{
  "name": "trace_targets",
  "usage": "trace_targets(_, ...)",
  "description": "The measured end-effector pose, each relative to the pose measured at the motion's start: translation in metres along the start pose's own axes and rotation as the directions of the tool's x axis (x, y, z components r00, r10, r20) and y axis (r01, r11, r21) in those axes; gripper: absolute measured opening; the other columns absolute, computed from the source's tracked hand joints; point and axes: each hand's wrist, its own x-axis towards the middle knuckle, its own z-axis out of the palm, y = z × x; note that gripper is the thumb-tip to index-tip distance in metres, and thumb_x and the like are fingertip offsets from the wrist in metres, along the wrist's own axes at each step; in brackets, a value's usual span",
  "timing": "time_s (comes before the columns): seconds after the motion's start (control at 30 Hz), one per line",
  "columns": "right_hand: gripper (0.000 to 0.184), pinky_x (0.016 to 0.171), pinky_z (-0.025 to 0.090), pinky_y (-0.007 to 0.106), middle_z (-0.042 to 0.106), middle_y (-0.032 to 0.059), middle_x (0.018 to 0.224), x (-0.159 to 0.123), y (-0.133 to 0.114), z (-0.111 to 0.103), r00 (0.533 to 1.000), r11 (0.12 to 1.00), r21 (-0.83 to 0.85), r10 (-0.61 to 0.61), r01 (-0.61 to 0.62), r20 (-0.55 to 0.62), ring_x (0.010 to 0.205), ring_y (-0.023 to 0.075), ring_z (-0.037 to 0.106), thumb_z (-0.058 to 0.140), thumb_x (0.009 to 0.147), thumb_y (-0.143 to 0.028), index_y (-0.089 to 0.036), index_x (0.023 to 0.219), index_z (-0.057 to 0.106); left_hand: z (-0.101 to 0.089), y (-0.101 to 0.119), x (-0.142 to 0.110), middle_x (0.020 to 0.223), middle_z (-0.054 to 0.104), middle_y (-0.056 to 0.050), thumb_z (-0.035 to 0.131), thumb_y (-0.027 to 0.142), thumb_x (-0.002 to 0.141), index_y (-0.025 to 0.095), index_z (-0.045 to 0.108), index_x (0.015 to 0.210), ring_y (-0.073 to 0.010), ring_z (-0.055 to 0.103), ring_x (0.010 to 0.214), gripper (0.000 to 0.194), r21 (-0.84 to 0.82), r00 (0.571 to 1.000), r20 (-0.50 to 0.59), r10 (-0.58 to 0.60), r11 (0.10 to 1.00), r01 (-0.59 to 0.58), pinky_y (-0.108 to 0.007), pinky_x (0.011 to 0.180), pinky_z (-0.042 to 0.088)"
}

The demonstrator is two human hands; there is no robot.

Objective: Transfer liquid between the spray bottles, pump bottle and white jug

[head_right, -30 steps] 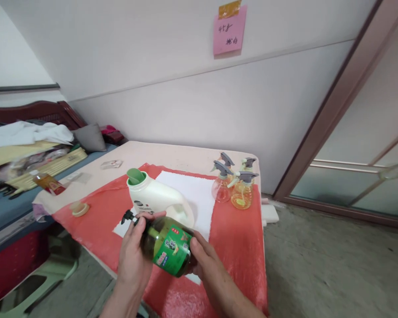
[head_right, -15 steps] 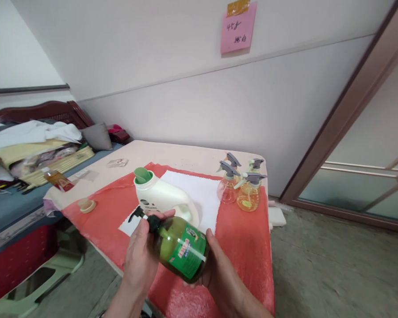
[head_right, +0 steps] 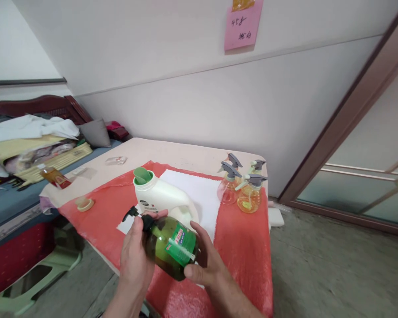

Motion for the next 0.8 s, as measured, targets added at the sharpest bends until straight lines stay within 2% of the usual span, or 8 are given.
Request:
trace_targets(0.07, 0.094, 0.103, 0.04, 0.046, 0.052, 0.008, 0.14, -0.002, -0.002, 0.0, 1.0, 1.0, -0.006, -0.011, 0.011, 0.001, 0.123, 0.0315, 0.052, 0.088, 0.052, -0.04, -0.031, 0.135, 0.047, -0.003, 0.0, 0.0, 0.111, 0.07, -0.014, 0.054, 0.054, 0.087, 0.016, 0.067, 0.095, -0.0276, 0.065, 0.099, 0.04, 0.017, 0.999, 0.042, 0.005, 1.0, -0.005, -0.039, 0.086, 0.05)
trace_targets(0.13, 0.077, 0.1, 0.043, 0.043, 0.057, 0.0088, 0.135, -0.004, -0.003, -0.001, 0.999, 0.998, 0.063, 0.019, -0.021, 0.035, 0.12, 0.0295, 0.055, 0.08, 0.064, -0.046, -0.027, 0.133, 0.051, -0.004, -0.001, -0.001, 0.112, 0.069, -0.014, 0.052, 0.052, 0.089, 0.017, 0.067, 0.095, -0.0275, 0.064, 0.101, 0.039, 0.028, 0.995, 0.1, 0.019, 0.999, -0.022, -0.039, 0.089, 0.048)
trace_targets(0.23, 0.055, 0.072, 0.054, 0.033, 0.071, 0.012, 0.109, -0.005, 0.002, -0.005, 0.983, 0.964, 0.198, 0.171, -0.179, 0.061, 0.088, 0.0232, 0.07, 0.055, 0.084, -0.061, -0.02, 0.121, 0.061, -0.004, 0.0, -0.005, 0.114, 0.069, -0.013, 0.051, 0.05, 0.09, 0.017, 0.068, 0.095, -0.0267, 0.062, 0.106, 0.037, 0.031, 0.986, 0.165, 0.038, 0.999, -0.043, -0.038, 0.093, 0.046)
trace_targets(0.3, 0.07, 0.053, 0.05, 0.027, 0.074, 0.0153, 0.083, -0.004, 0.007, -0.006, 0.946, 0.916, 0.239, 0.307, -0.323, 0.101, 0.058, 0.0193, 0.069, 0.039, 0.085, -0.073, -0.013, 0.106, 0.068, -0.002, 0.001, -0.008, 0.113, 0.069, -0.012, 0.052, 0.05, 0.09, 0.018, 0.068, 0.095, -0.0264, 0.061, 0.107, 0.037, 0.035, 0.982, 0.183, 0.034, 0.999, -0.041, -0.037, 0.092, 0.046)
trace_targets(0.37, 0.082, 0.047, 0.047, 0.024, 0.072, 0.0176, 0.071, -0.002, 0.012, -0.005, 0.906, 0.878, 0.226, 0.399, -0.422, 0.143, 0.046, 0.0178, 0.065, 0.03, 0.083, -0.08, -0.009, 0.097, 0.069, 0.0, 0.002, -0.009, 0.111, 0.07, -0.011, 0.054, 0.051, 0.089, 0.018, 0.069, 0.098, -0.0262, 0.061, 0.106, 0.038, 0.051, 0.983, 0.18, 0.036, 0.998, -0.046, -0.035, 0.09, 0.046)
trace_targets(0.53, 0.062, 0.058, 0.052, 0.028, 0.074, 0.0118, 0.102, 0.001, 0.009, 0.008, 0.964, 0.945, 0.204, 0.265, -0.255, -0.021, 0.08, 0.0222, 0.071, 0.05, 0.081, -0.071, -0.021, 0.115, 0.065, -0.006, 0.001, -0.005, 0.113, 0.069, -0.011, 0.05, 0.051, 0.091, 0.017, 0.07, 0.099, -0.025, 0.061, 0.106, 0.04, 0.101, 0.992, 0.103, 0.07, 0.992, -0.081, -0.033, 0.09, 0.045)
trace_targets(0.67, 0.071, 0.093, 0.048, 0.042, 0.058, 0.0083, 0.136, -0.004, -0.005, 0.014, 0.994, 0.984, 0.145, 0.098, -0.103, 0.038, 0.117, 0.0304, 0.058, 0.079, 0.064, -0.049, -0.027, 0.128, 0.057, -0.011, 0.0, -0.002, 0.112, 0.068, -0.011, 0.049, 0.051, 0.092, 0.016, 0.07, 0.097, -0.0238, 0.061, 0.103, 0.041, 0.126, 0.994, 0.083, 0.075, 0.988, -0.085, -0.033, 0.091, 0.045)
trace_targets(0.8, 0.062, 0.097, 0.045, 0.043, 0.061, 0.0104, 0.132, -0.006, -0.007, 0.009, 0.992, 0.975, 0.189, 0.103, -0.114, 0.068, 0.116, 0.0311, 0.059, 0.075, 0.069, -0.045, -0.022, 0.125, 0.061, -0.008, 0.003, -0.005, 0.11, 0.068, -0.011, 0.049, 0.051, 0.092, 0.015, 0.07, 0.104, -0.0232, 0.061, 0.101, 0.043, 0.114, 0.989, 0.141, 0.045, 0.992, -0.061, -0.031, 0.083, 0.047)
